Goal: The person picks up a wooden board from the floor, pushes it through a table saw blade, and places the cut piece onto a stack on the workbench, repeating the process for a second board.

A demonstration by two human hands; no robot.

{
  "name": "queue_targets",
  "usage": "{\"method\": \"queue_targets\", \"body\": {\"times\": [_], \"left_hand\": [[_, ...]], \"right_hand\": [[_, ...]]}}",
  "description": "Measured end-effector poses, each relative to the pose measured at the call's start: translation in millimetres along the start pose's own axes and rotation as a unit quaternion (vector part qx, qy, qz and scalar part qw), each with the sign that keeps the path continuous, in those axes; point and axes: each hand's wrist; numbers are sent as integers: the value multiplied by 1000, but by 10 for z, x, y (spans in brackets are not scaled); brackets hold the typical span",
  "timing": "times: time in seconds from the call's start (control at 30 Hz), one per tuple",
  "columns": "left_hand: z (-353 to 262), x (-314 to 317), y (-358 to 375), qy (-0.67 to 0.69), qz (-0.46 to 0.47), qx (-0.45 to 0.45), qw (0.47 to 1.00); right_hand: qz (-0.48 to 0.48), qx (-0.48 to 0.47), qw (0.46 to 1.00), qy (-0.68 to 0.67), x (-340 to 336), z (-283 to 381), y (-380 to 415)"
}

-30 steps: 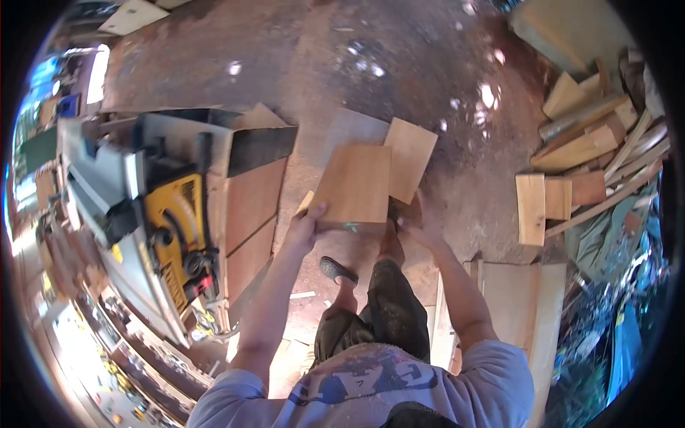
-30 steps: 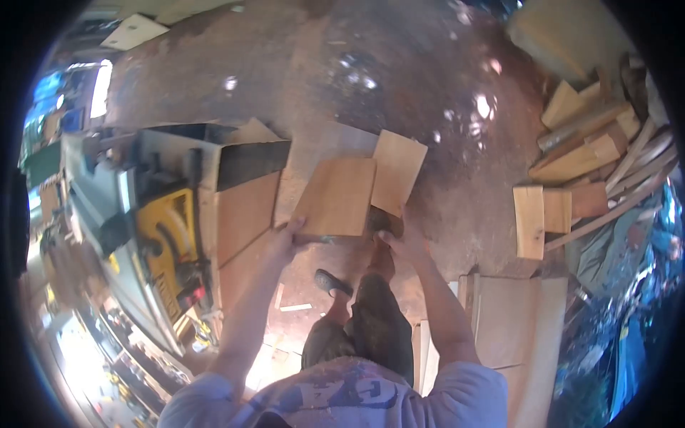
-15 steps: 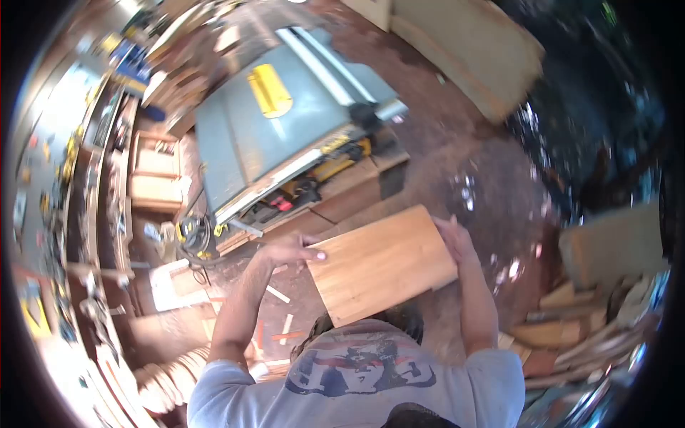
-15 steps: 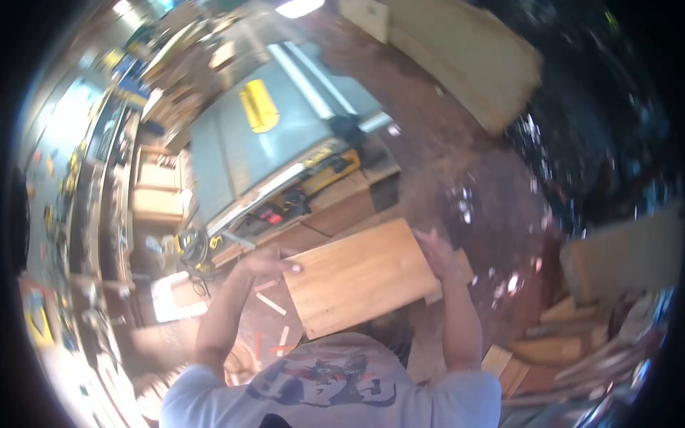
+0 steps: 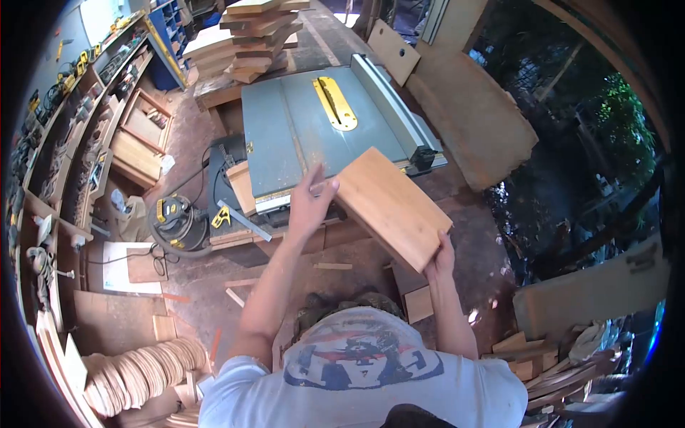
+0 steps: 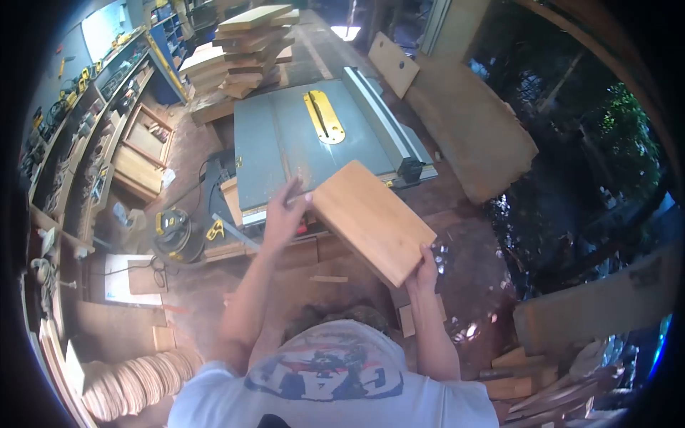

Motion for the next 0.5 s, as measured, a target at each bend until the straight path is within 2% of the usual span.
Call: {"method": "queue_targets", "body": {"times": [0.03,0.07,0.13,0.2,0.27,0.5], "left_hand": [[-200,22,221,86,17,-90,992],[198,118,310,29,31,-44,998],[530,298,508,4,81,-10,997],[627,422,598,-149,112,26,982],[516,477,637,-133,175,29,975],[678,772,446,-231,169,101,953]], "right_hand": [[-6,-22,1000,-6,-6,-68,-125],[-5,3,1000,-8,8,-114,-246],[17,24,999,-22,193,-249,-433],[-42,19,998,-33,276,-418,-740],[-69,18,997,-25,294,-468,-952],[-70,50,996,34,234,-382,-1197]]}}
Point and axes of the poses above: each hand's wrist, its own y-axis away from the middle knuckle, its own x-axis out of the palm, z = x × y, and after that the axes turned 2 degrees about z, right-handed
